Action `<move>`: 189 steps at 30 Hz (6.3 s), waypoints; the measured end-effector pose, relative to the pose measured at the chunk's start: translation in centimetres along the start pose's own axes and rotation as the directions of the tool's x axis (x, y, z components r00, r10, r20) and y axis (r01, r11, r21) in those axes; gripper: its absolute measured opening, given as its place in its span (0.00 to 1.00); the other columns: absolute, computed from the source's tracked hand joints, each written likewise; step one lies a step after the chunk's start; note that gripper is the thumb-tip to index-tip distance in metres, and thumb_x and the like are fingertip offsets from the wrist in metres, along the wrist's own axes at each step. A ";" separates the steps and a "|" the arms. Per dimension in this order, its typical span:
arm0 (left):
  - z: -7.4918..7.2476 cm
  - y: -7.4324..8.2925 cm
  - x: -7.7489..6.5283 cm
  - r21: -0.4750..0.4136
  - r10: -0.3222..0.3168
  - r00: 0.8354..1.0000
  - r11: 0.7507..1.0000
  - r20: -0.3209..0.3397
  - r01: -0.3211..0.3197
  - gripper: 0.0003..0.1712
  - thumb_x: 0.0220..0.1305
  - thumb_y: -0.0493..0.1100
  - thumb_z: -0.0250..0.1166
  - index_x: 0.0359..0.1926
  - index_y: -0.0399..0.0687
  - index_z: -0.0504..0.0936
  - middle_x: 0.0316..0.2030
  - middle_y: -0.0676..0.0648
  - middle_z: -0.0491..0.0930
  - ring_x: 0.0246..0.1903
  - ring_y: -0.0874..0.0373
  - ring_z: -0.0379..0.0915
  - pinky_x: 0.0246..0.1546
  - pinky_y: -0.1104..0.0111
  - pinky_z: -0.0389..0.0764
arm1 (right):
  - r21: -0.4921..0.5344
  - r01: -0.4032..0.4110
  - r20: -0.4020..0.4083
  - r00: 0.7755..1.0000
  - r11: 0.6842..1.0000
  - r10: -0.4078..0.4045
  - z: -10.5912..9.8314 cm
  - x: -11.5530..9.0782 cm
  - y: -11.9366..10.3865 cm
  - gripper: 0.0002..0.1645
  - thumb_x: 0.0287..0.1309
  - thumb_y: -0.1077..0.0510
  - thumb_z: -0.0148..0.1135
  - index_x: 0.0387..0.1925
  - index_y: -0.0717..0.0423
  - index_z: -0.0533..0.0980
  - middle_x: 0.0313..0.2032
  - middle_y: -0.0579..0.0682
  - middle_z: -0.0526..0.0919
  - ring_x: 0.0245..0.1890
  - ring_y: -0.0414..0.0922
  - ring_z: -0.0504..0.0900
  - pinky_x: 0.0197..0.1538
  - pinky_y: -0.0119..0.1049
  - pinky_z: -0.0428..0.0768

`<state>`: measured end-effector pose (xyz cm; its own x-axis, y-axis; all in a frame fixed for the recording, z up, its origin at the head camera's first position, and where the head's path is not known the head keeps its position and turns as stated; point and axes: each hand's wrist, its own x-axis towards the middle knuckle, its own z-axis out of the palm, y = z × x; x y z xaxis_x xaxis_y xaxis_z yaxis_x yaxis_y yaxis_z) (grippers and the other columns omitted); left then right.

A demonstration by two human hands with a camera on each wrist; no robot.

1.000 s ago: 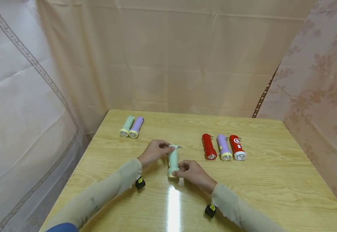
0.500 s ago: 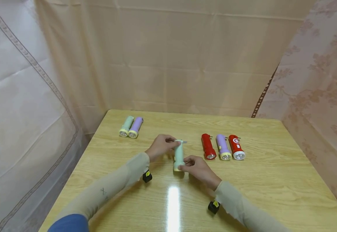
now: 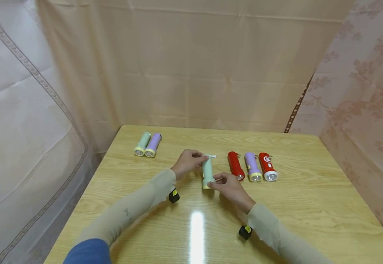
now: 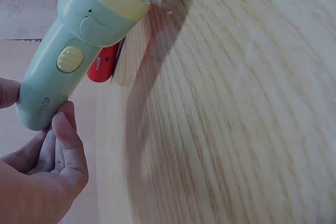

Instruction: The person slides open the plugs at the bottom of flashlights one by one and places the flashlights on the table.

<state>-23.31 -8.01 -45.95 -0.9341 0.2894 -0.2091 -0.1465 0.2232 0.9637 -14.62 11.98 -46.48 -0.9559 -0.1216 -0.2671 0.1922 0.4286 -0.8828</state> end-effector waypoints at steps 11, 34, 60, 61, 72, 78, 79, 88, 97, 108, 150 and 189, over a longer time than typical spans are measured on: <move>1.3 0.2 2.5 -0.073 -0.031 0.999 0.997 -0.016 0.029 0.23 0.67 0.51 0.72 0.51 0.37 0.83 0.44 0.42 0.84 0.42 0.50 0.84 0.49 0.54 0.85 | 0.000 0.013 -0.093 0.996 1.000 -0.013 -1.1 0.1 0.1 0.25 0.62 0.47 0.74 0.53 0.57 0.78 0.46 0.54 0.86 0.46 0.49 0.85 0.47 0.43 0.82; 3.4 -0.2 5.8 -0.015 -0.057 0.998 0.998 -0.039 0.057 0.19 0.67 0.51 0.71 0.45 0.39 0.85 0.41 0.45 0.84 0.37 0.53 0.82 0.40 0.64 0.84 | -0.147 0.047 -0.210 0.975 0.988 -0.077 -1.4 0.7 1.2 0.30 0.59 0.43 0.75 0.54 0.56 0.77 0.46 0.55 0.86 0.44 0.49 0.85 0.41 0.42 0.84; 3.8 -0.2 7.5 0.010 -0.095 0.991 0.995 -0.094 0.096 0.19 0.66 0.48 0.72 0.45 0.34 0.86 0.37 0.44 0.84 0.29 0.57 0.78 0.29 0.70 0.81 | -0.355 0.087 -0.252 0.950 0.931 -0.185 -1.2 1.5 0.7 0.27 0.62 0.46 0.73 0.54 0.60 0.81 0.42 0.53 0.89 0.43 0.47 0.87 0.45 0.46 0.84; 3.9 -0.2 7.5 0.016 -0.095 0.991 0.995 -0.094 0.097 0.18 0.66 0.48 0.72 0.45 0.34 0.86 0.36 0.44 0.84 0.29 0.57 0.77 0.29 0.70 0.81 | -0.363 0.088 -0.251 0.949 0.928 -0.188 -1.2 1.5 0.6 0.27 0.62 0.46 0.73 0.54 0.60 0.81 0.43 0.53 0.89 0.43 0.47 0.87 0.45 0.46 0.84; 4.2 -0.2 7.6 0.069 -0.084 0.992 0.994 -0.099 0.091 0.16 0.66 0.46 0.72 0.44 0.36 0.85 0.33 0.45 0.83 0.26 0.57 0.78 0.26 0.69 0.80 | -0.391 0.111 -0.246 0.944 0.913 -0.220 -1.4 1.6 0.3 0.25 0.63 0.47 0.72 0.54 0.60 0.83 0.42 0.51 0.89 0.41 0.45 0.85 0.43 0.44 0.83; 4.2 -0.2 7.6 0.094 -0.096 0.994 0.990 -0.056 0.101 0.18 0.69 0.47 0.70 0.46 0.35 0.84 0.36 0.44 0.83 0.29 0.56 0.78 0.28 0.68 0.81 | -0.390 0.102 -0.246 0.946 0.915 -0.210 -1.4 1.6 0.5 0.23 0.63 0.47 0.72 0.52 0.59 0.84 0.40 0.50 0.89 0.37 0.43 0.83 0.40 0.41 0.81; 4.2 -0.2 7.6 0.096 -0.098 0.994 0.990 -0.050 0.103 0.18 0.69 0.47 0.70 0.47 0.35 0.83 0.36 0.44 0.83 0.30 0.55 0.78 0.29 0.68 0.81 | -0.388 0.099 -0.246 0.947 0.916 -0.206 -1.4 1.7 0.5 0.23 0.63 0.47 0.72 0.53 0.59 0.84 0.40 0.50 0.89 0.37 0.43 0.83 0.40 0.41 0.81; 4.0 -0.3 7.5 0.107 -0.110 0.994 0.988 -0.014 0.110 0.18 0.70 0.47 0.70 0.48 0.35 0.83 0.37 0.43 0.83 0.31 0.55 0.80 0.30 0.67 0.83 | -0.368 0.067 -0.248 0.954 0.928 -0.167 -1.5 1.7 0.4 0.25 0.64 0.47 0.71 0.55 0.59 0.83 0.44 0.53 0.89 0.43 0.47 0.85 0.47 0.47 0.83; 3.9 -0.1 6.6 0.123 -0.082 0.997 0.989 -0.006 0.082 0.19 0.70 0.47 0.70 0.49 0.35 0.83 0.37 0.43 0.83 0.34 0.52 0.80 0.34 0.64 0.84 | -0.363 0.071 -0.250 0.953 0.929 -0.171 -1.6 1.6 0.4 0.25 0.65 0.46 0.71 0.54 0.59 0.83 0.45 0.54 0.89 0.47 0.49 0.86 0.49 0.49 0.83; 3.7 -0.2 6.5 0.116 -0.101 0.995 0.988 -0.001 0.100 0.26 0.69 0.48 0.71 0.58 0.33 0.78 0.43 0.42 0.81 0.36 0.53 0.80 0.36 0.64 0.84 | -0.343 0.071 -0.243 0.956 0.937 -0.162 -1.7 1.7 0.4 0.25 0.65 0.47 0.71 0.55 0.59 0.82 0.49 0.55 0.88 0.49 0.51 0.86 0.51 0.51 0.83; -2.1 -2.2 -2.4 0.225 0.078 0.963 0.965 0.256 -0.138 0.18 0.74 0.59 0.63 0.47 0.50 0.82 0.42 0.43 0.84 0.39 0.50 0.81 0.36 0.60 0.84 | -0.316 0.213 -0.194 0.939 0.925 -0.282 -2.4 -2.0 1.5 0.11 0.67 0.51 0.68 0.43 0.54 0.82 0.33 0.46 0.83 0.31 0.43 0.77 0.33 0.34 0.76; -6.4 -3.0 -5.6 0.214 0.125 0.969 0.962 0.214 -0.172 0.22 0.75 0.56 0.62 0.53 0.43 0.81 0.47 0.40 0.82 0.43 0.45 0.82 0.42 0.55 0.84 | -0.252 0.267 -0.073 0.953 0.930 -0.293 1.4 -1.7 0.6 0.09 0.66 0.49 0.70 0.34 0.48 0.82 0.27 0.42 0.81 0.30 0.41 0.76 0.30 0.33 0.74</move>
<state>-19.69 -16.28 -46.59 -0.8536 0.5076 -0.1173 0.0892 0.3641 0.9271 -12.61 11.20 -47.05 -0.9839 -0.1759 0.0323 -0.1319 0.5917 -0.7953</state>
